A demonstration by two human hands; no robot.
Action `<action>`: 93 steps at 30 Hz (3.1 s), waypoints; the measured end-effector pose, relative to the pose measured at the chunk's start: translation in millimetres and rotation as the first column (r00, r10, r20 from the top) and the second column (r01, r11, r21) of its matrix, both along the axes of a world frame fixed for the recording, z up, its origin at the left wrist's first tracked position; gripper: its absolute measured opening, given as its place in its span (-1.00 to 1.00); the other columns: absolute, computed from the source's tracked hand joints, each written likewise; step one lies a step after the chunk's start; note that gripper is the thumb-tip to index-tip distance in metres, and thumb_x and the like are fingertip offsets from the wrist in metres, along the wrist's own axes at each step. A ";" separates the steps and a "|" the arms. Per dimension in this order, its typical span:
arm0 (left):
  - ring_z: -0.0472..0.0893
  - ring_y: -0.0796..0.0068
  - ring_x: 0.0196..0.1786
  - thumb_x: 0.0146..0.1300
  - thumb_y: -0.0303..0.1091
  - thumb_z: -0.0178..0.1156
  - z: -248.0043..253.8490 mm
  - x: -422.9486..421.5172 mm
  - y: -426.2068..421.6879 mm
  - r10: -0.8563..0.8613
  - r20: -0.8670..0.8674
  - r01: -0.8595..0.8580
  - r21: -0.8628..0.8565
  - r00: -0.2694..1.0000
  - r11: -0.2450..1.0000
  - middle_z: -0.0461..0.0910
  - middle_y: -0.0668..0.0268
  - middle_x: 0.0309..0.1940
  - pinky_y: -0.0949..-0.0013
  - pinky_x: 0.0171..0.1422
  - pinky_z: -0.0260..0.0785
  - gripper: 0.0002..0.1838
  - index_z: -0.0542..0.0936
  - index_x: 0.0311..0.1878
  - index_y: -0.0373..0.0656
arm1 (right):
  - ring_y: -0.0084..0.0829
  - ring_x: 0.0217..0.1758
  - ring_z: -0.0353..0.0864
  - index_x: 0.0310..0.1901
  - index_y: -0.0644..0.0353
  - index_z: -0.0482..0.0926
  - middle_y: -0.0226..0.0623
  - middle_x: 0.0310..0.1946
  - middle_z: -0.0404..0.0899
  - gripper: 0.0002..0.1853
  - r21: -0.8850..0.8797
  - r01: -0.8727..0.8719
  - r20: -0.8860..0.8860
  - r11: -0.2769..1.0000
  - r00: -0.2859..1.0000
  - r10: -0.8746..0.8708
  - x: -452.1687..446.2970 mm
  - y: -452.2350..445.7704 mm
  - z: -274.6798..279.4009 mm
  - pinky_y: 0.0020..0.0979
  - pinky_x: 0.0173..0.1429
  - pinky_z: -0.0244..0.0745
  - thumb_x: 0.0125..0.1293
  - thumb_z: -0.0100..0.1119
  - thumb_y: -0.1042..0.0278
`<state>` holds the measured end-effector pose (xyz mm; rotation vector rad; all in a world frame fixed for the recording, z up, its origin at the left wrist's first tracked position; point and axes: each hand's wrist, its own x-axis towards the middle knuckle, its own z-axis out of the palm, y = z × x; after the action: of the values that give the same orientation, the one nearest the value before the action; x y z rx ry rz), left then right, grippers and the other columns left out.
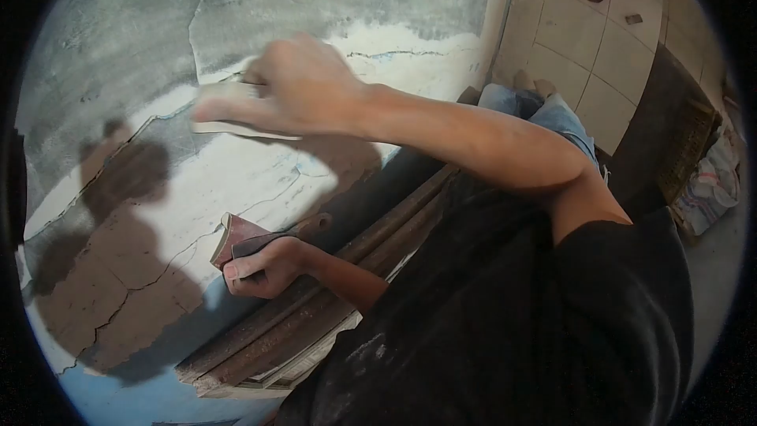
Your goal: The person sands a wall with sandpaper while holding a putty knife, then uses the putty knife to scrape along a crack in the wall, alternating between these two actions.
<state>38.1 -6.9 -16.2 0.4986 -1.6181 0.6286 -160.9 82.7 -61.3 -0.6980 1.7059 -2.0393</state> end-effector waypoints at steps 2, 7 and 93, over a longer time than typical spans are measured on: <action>0.47 0.41 -0.32 0.53 -0.15 -0.15 -3.0 -1.3 -0.5 0.005 -0.023 -0.005 0.004 1.000 1.000 0.42 0.23 -0.36 0.35 -0.19 0.36 -0.53 0.42 -0.42 -0.32 | -0.42 -0.84 0.23 -0.84 0.24 0.45 -0.32 -0.93 0.24 -0.17 0.016 0.005 0.030 1.000 1.000 -0.006 11.5 8.4 -31.1 -0.35 -0.66 0.18 0.08 0.16 -0.52; 0.49 0.41 -0.30 0.53 -0.15 -0.13 -1.4 -1.6 2.1 -0.015 -0.046 0.018 0.049 0.999 0.999 0.43 0.23 -0.35 0.36 -0.18 0.38 -0.54 0.42 -0.42 -0.32 | -0.37 -0.83 0.30 -0.82 0.26 0.49 -0.32 -0.93 0.25 -0.13 0.052 0.017 -0.128 0.999 0.992 -0.010 4.3 1.2 -34.6 -0.35 -0.64 0.26 0.01 0.14 -0.60; 0.44 0.48 -0.35 0.54 -0.08 -0.15 -2.2 -5.7 3.1 0.038 -0.030 -0.038 0.023 0.999 0.999 0.40 0.28 -0.37 0.37 -0.24 0.37 -0.51 0.42 -0.42 -0.30 | -0.59 -0.84 0.24 -0.81 0.24 0.50 -0.39 -0.90 0.30 -0.30 -0.141 0.076 -0.174 0.987 0.980 -0.100 6.1 -7.4 0.1 -0.49 -0.71 0.12 0.13 0.33 -0.29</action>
<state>32.4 -3.8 -18.3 0.5539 -1.5910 0.6291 -154.8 75.3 -61.2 -0.8897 1.7375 -2.2283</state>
